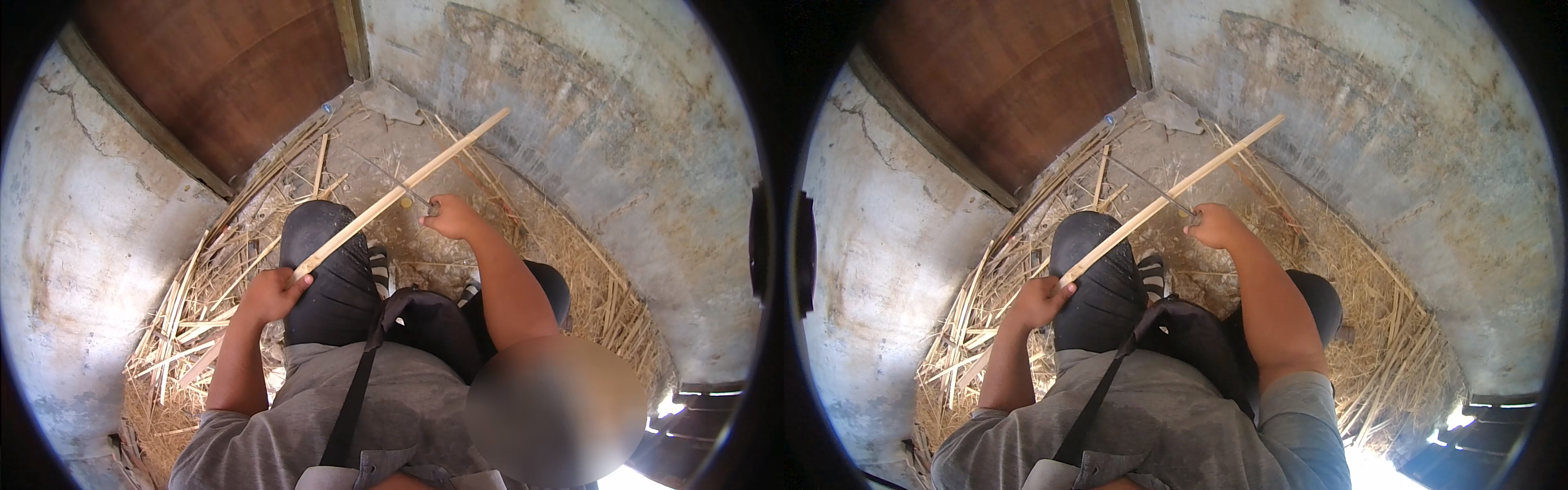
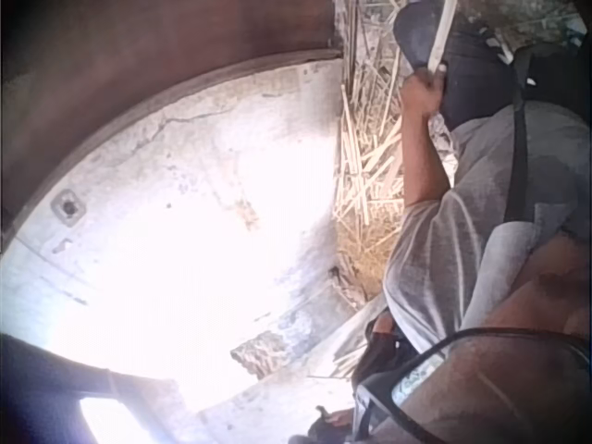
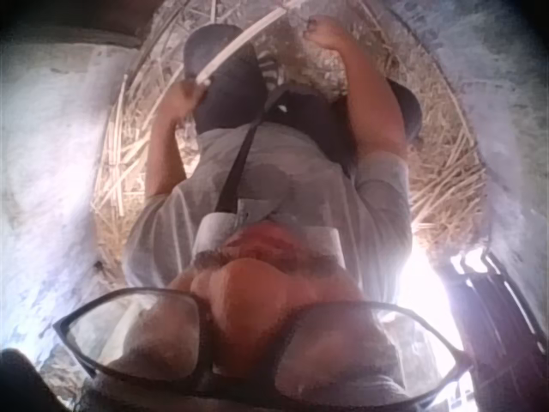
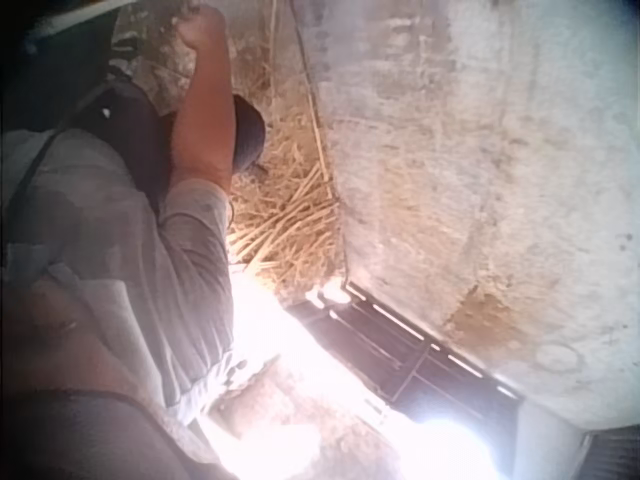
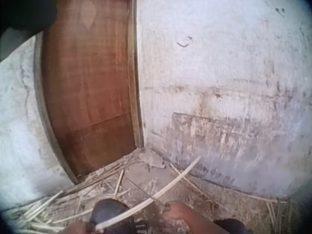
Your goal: The person sits on a floor covered with straw and scrap bamboo, using a knife to shave and smooth a long bamboo stick held against their leg. They repeatedly scrape the surface of the stick to remove splinters and refine its shape.
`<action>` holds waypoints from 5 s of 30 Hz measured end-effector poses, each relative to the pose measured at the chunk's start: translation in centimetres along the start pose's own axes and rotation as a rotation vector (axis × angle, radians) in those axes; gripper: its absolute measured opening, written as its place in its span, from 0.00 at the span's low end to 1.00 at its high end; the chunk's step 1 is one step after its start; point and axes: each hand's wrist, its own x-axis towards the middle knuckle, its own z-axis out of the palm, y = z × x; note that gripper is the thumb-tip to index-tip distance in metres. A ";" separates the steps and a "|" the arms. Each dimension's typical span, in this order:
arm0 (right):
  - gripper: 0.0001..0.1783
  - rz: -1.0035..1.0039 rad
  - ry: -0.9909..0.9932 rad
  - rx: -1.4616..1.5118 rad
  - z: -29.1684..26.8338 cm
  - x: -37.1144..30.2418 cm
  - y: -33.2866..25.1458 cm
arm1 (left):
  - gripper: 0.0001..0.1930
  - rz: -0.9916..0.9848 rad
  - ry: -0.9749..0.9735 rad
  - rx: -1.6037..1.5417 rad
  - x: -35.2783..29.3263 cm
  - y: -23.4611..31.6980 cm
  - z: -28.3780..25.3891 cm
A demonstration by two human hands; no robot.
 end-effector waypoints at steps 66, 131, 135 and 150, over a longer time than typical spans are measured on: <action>0.34 0.103 0.102 0.007 -1.1 -0.1 0.9 | 0.31 0.036 0.029 -0.017 0.1 -0.6 0.4; 0.27 -0.137 -0.050 -0.051 -0.4 -0.7 -2.0 | 0.30 -0.002 0.008 -0.016 0.0 -0.1 0.2; 0.30 -0.033 0.009 -0.046 -0.5 -0.2 -0.5 | 0.30 -0.001 0.014 -0.008 0.1 0.0 0.2; 0.26 -0.180 -0.089 -0.079 0.1 -1.0 -3.7 | 0.31 0.004 0.005 0.001 0.1 -0.4 0.3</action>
